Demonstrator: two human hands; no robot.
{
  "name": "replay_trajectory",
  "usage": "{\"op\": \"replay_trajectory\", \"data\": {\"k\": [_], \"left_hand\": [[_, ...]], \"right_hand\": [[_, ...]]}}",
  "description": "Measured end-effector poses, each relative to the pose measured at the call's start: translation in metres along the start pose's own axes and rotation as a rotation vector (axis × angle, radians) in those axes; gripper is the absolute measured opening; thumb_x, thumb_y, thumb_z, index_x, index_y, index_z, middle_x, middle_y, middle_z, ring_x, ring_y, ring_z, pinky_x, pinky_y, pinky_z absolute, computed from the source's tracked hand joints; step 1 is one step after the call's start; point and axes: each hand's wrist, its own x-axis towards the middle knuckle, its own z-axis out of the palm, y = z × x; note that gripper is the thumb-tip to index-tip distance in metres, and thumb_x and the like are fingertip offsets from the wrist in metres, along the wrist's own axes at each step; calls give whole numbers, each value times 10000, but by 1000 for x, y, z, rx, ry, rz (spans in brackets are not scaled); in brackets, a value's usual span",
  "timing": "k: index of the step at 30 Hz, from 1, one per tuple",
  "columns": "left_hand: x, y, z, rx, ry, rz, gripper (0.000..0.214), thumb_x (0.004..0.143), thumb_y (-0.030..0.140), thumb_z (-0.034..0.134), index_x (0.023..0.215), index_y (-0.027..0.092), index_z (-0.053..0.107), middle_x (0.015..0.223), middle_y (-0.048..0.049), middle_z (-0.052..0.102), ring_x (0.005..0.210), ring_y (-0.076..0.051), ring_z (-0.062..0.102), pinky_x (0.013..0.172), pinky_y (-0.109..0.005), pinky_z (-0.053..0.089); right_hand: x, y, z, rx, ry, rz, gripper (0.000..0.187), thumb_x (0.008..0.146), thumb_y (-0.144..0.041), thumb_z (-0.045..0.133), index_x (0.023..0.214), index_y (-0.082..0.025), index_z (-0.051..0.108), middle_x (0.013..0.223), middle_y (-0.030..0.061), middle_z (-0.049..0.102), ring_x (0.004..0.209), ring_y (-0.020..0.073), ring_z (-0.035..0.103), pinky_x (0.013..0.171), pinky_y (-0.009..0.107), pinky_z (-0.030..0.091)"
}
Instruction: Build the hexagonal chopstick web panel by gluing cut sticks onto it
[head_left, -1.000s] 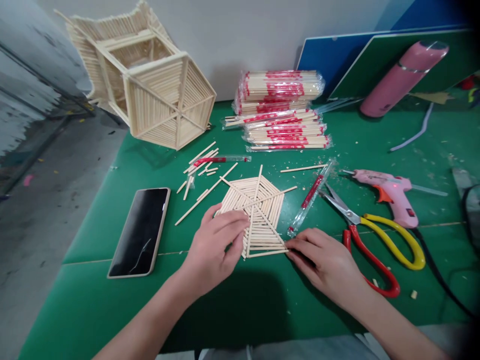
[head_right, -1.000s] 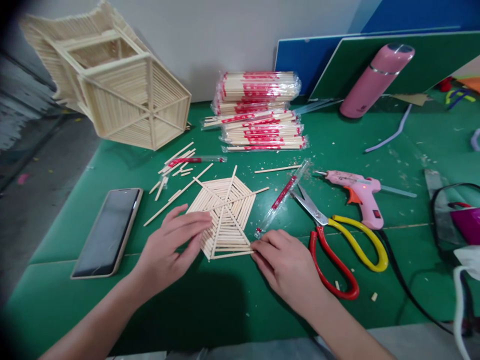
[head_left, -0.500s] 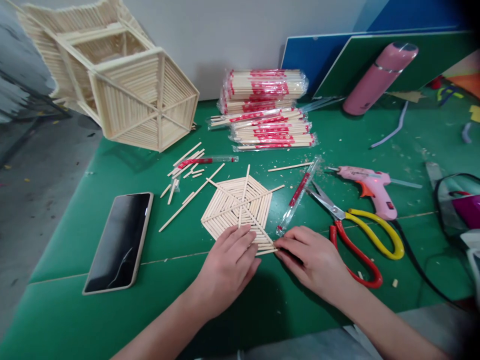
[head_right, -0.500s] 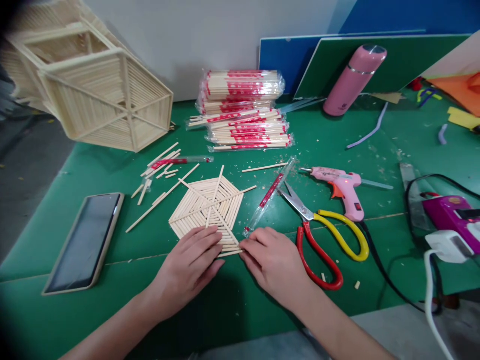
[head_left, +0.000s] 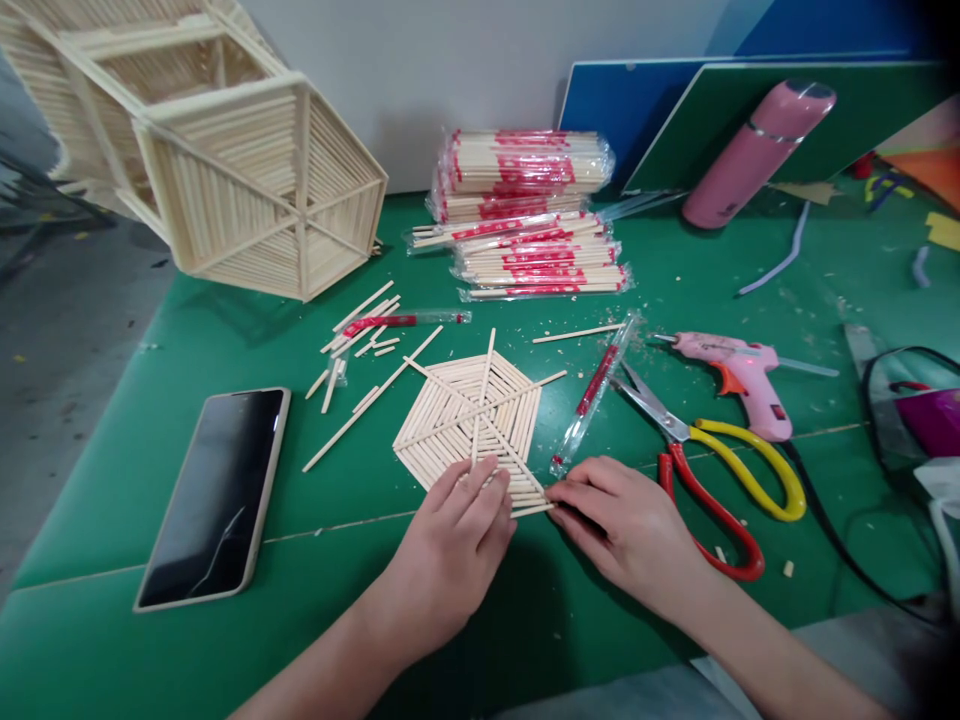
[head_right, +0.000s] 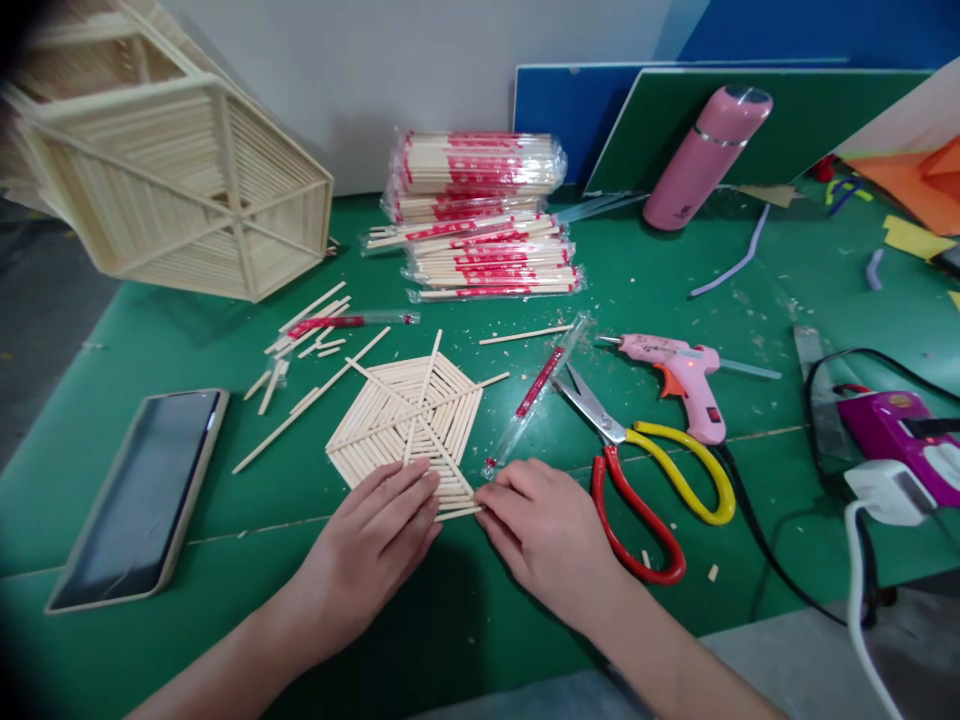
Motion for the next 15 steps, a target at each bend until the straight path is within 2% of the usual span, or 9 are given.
{"op": "replay_trajectory", "data": {"k": [11, 15], "left_hand": [[-2, 3, 2, 56, -37, 12, 194, 821, 128, 462, 967, 100, 587, 1091, -112, 590, 1095, -246, 486, 959, -426, 369], [3, 5, -1, 61, -25, 8, 225, 813, 114, 431, 978, 98, 582, 1055, -127, 602, 1049, -254, 514, 913, -421, 394]], "right_hand": [[2, -1, -2, -5, -9, -3, 161, 847, -233, 468, 923, -209, 608, 818, 35, 581, 746, 150, 527, 658, 280, 412], [2, -2, -2, 2, -24, 5, 156, 848, -235, 468, 929, -210, 599, 828, 31, 577, 754, 151, 522, 666, 284, 408]]}}
